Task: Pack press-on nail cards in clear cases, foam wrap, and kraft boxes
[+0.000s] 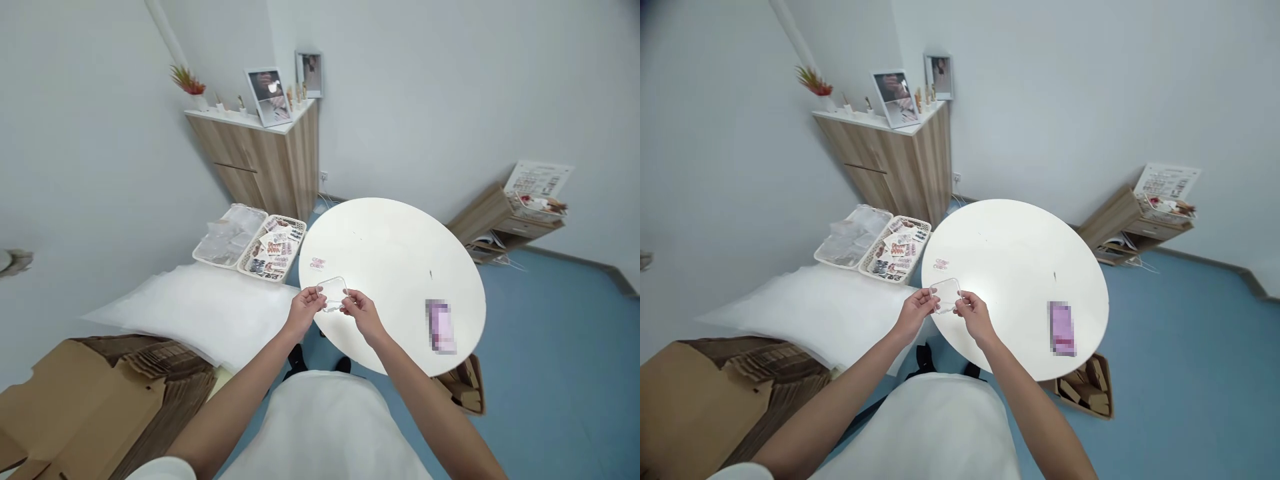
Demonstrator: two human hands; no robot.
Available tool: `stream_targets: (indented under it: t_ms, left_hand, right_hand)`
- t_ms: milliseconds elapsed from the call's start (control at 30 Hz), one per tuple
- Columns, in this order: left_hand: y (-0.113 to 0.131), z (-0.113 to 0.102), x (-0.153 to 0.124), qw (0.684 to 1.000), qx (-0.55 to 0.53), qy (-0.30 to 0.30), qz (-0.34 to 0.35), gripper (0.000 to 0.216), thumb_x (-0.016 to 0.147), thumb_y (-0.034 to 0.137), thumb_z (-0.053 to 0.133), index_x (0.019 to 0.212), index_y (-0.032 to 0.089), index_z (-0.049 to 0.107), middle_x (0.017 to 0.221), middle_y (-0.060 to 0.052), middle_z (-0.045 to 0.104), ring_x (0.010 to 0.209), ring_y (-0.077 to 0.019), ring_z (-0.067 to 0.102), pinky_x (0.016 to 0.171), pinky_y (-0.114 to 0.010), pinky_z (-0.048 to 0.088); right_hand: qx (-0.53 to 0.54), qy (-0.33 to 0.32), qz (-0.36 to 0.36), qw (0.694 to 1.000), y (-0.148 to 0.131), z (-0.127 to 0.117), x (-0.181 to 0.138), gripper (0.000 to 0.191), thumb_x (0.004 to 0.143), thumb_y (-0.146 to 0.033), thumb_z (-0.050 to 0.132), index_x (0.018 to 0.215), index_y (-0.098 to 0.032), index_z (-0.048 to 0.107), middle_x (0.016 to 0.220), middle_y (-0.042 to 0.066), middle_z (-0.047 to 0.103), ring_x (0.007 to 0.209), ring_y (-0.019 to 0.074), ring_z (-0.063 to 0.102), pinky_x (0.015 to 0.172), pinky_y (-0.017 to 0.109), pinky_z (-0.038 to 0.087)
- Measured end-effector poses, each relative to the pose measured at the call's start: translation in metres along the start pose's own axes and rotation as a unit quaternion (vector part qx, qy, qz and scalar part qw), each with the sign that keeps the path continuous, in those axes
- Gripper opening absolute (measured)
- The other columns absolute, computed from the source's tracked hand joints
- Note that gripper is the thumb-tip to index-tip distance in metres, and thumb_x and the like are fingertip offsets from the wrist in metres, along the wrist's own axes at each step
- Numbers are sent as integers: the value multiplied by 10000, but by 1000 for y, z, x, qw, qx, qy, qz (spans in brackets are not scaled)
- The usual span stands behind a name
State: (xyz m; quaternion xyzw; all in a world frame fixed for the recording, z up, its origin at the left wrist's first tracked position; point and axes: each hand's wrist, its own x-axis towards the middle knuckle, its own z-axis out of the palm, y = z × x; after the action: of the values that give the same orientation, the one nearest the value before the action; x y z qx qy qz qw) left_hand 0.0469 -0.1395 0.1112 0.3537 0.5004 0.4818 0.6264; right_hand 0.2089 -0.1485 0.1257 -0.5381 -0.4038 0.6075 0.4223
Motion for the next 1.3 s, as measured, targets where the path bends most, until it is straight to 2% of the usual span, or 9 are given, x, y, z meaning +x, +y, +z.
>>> stream_targets:
  t_ms: [200,400,533,600,767,900,1000,1100,1300]
  left_hand:
    - [-25,56,-18,996,40,-58,-53,366,619,337,684,922,160,576,651,19,570,600,-90,552,645,-248,438]
    - [-44,84,-23,990,80,-104,-52,387,645,357,661,966,166,562,667,24,544,604,-90,545,647,-253,433]
    - [-45,87,-15,987,127,-93,-16,417,652,365,649,1017,186,556,845,-22,584,727,-109,559,712,-268,432]
    - [-41,87,-7,982,154,-112,-12,420,658,365,644,1032,193,560,930,-43,583,789,-125,562,746,-284,429]
    - [-31,86,8,947,182,-258,-53,406,674,355,630,1037,183,574,790,-31,609,726,-143,578,754,-329,433]
    - [-27,87,9,926,179,-321,-85,333,662,343,638,944,169,608,724,-21,587,662,-142,582,709,-335,453]
    - [-27,85,10,923,150,-333,-123,266,664,332,637,865,163,596,760,-24,583,674,-138,597,710,-332,460]
    - [-29,80,11,922,133,-329,-157,233,658,320,647,811,165,562,744,-14,580,702,-143,614,719,-319,451]
    - [-40,77,8,915,128,-347,-159,244,674,335,639,804,168,518,793,-29,607,766,-147,617,763,-318,437]
  right_hand:
    - [32,65,7,997,14,-64,-42,369,656,-417,619,970,-226,591,944,37,576,758,133,562,739,324,442]
    - [85,102,38,990,28,-93,-61,403,603,-386,664,955,-209,579,734,-12,538,659,119,557,710,327,450]
    - [73,124,32,989,33,-104,-62,363,619,-368,651,934,-197,595,665,-30,504,643,107,519,700,309,435]
    - [45,119,26,992,31,-109,-59,341,643,-371,628,933,-193,614,694,-18,528,648,103,500,700,304,424]
    - [-75,47,15,996,15,-117,-51,354,680,-385,592,979,-200,633,735,-4,570,683,115,481,702,304,402]
    - [-93,88,3,992,9,-114,-46,416,676,-392,606,1039,-191,598,754,-1,571,685,114,499,682,290,414]
    - [-62,135,14,989,12,-112,-49,473,676,-399,613,1101,-202,547,923,39,582,764,128,546,704,293,438]
    - [-65,143,43,987,18,-111,-57,473,689,-398,608,1118,-217,527,1043,63,556,845,145,567,778,323,440]
    - [-24,143,48,988,27,-106,-72,454,688,-377,612,1093,-195,518,920,35,566,739,131,602,792,360,456]
